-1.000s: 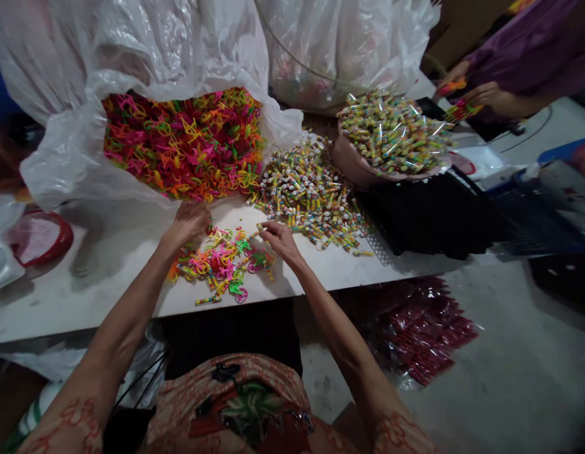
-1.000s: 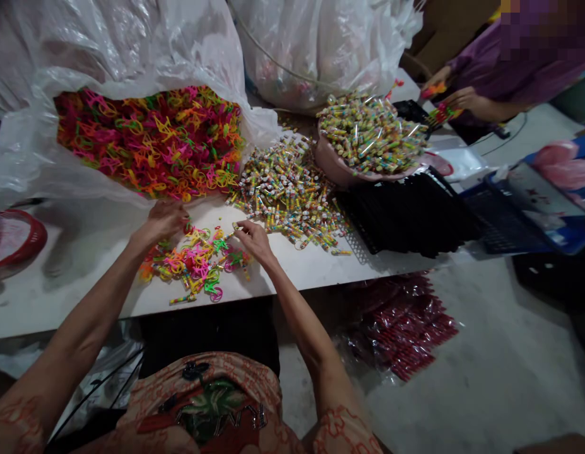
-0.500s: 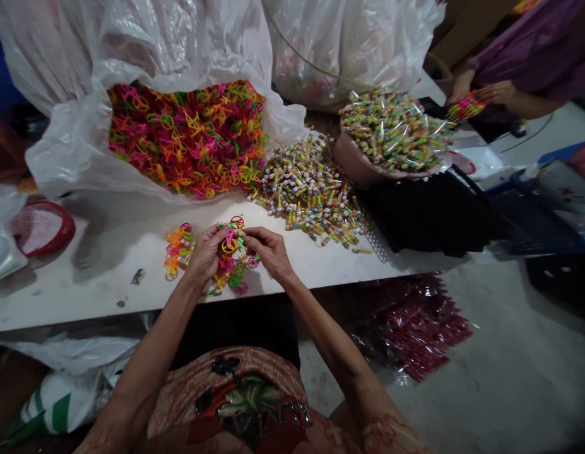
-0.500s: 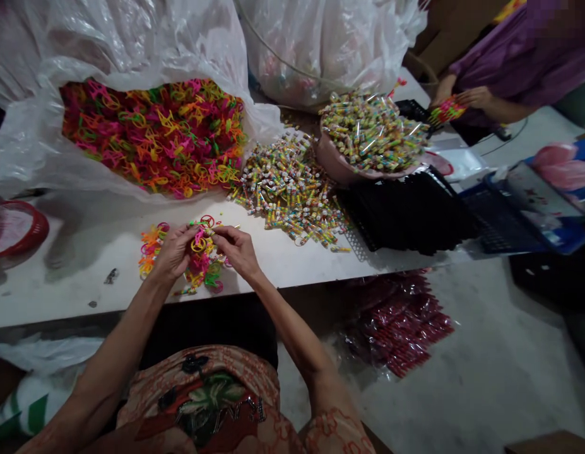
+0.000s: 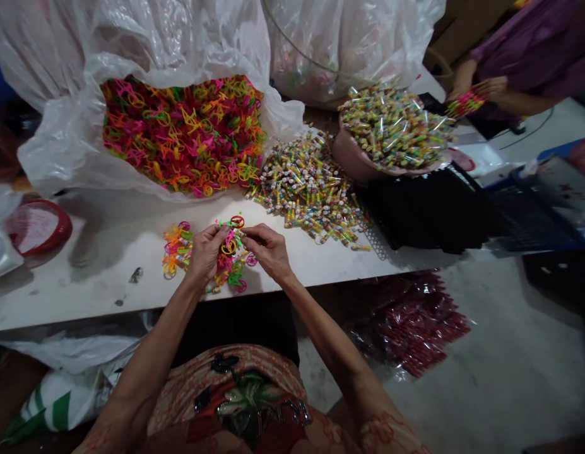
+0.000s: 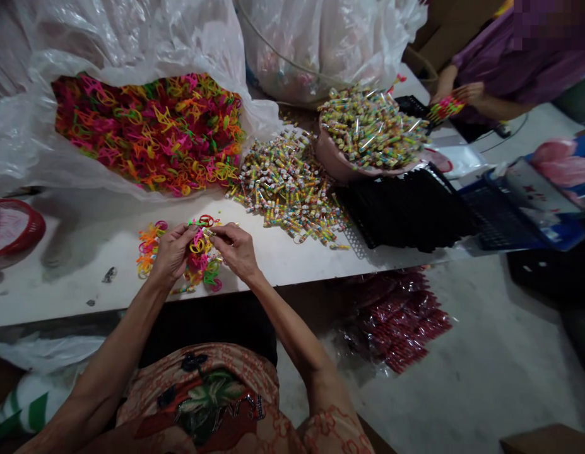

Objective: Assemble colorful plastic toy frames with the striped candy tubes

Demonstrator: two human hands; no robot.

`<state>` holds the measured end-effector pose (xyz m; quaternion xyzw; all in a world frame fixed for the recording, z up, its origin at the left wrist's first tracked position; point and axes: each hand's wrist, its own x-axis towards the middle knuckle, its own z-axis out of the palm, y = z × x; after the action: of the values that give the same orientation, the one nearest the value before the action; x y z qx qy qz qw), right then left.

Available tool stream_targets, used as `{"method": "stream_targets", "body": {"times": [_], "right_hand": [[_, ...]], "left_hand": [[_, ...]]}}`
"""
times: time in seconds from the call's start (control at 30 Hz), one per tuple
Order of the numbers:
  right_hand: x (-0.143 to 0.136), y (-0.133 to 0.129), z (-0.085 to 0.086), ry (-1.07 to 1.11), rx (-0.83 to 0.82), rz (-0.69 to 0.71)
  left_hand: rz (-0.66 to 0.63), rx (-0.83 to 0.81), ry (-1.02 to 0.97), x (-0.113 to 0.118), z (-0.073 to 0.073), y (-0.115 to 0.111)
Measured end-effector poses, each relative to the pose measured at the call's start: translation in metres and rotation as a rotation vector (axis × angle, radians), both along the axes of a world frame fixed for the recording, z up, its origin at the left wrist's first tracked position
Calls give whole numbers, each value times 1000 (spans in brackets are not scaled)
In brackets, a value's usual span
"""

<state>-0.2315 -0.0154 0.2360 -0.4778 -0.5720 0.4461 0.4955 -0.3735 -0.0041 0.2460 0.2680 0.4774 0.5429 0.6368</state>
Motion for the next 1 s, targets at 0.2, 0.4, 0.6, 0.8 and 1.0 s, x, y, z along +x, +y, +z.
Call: {"method": "stream_targets", "body": {"times": [0.2, 0.4, 0.6, 0.8, 1.0], "right_hand": [[0, 1, -4, 31, 72, 102], [1, 1, -5, -56, 33, 195], [-1, -1, -13, -108, -7, 243], [-18, 11, -17, -175, 70, 66], [-21, 17, -7, -633, 158, 98]], "left_hand": [[11, -50, 10, -1, -3, -1], [44, -103, 30, -7, -11, -1], [-100, -222, 88, -18, -20, -2], [7, 49, 296, -18, -17, 7], [40, 114, 319, -16, -18, 9]]}}
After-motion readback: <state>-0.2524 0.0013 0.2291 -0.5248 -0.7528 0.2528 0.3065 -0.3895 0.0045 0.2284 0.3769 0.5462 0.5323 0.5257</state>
